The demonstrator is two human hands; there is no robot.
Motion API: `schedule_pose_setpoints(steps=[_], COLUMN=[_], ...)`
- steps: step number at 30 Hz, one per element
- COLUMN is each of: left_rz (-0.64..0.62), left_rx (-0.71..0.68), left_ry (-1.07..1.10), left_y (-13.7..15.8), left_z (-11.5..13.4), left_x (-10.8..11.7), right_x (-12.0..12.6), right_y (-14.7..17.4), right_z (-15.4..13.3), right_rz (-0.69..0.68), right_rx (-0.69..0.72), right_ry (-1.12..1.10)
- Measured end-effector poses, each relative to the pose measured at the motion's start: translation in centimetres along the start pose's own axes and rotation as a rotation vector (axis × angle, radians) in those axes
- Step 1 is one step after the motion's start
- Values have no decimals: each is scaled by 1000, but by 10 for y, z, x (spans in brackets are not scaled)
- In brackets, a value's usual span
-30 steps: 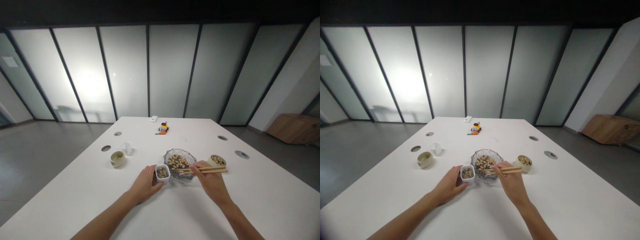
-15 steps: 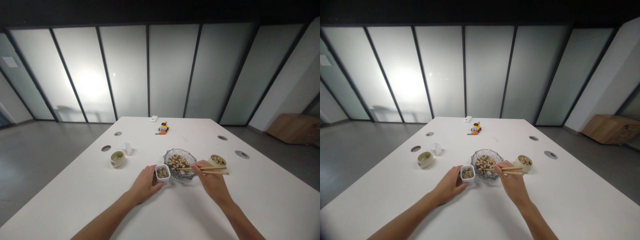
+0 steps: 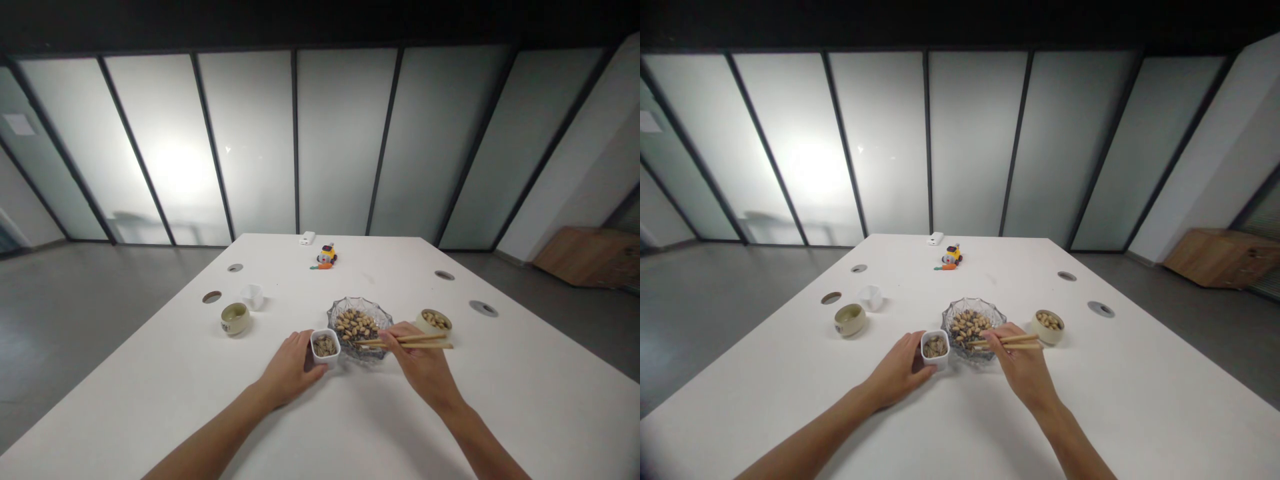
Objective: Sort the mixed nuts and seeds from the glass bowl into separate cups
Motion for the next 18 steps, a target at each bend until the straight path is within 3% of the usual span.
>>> schedule_pose_setpoints(steps=[10, 18], left_rz=[4, 3], left_rx=[-8, 1], left_ry=[8, 2], left_y=[0, 0], left_z=[-2, 2], left_x=[-1, 2], right_x=[9, 5], right_y=[-3, -3], right_z=[-1, -1], right_rz=[59, -33], right_rx=[19, -16], right_ry=[65, 23])
Point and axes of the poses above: each hand's wrist, its own y-axis away from the middle knuckle, its own x-axis out of the back of the hand, z = x × y, the point moved 2 cm from there along -y, towards the middle knuckle, and after that the axes turned 7 degrees about -y, right-handed, at the moved point
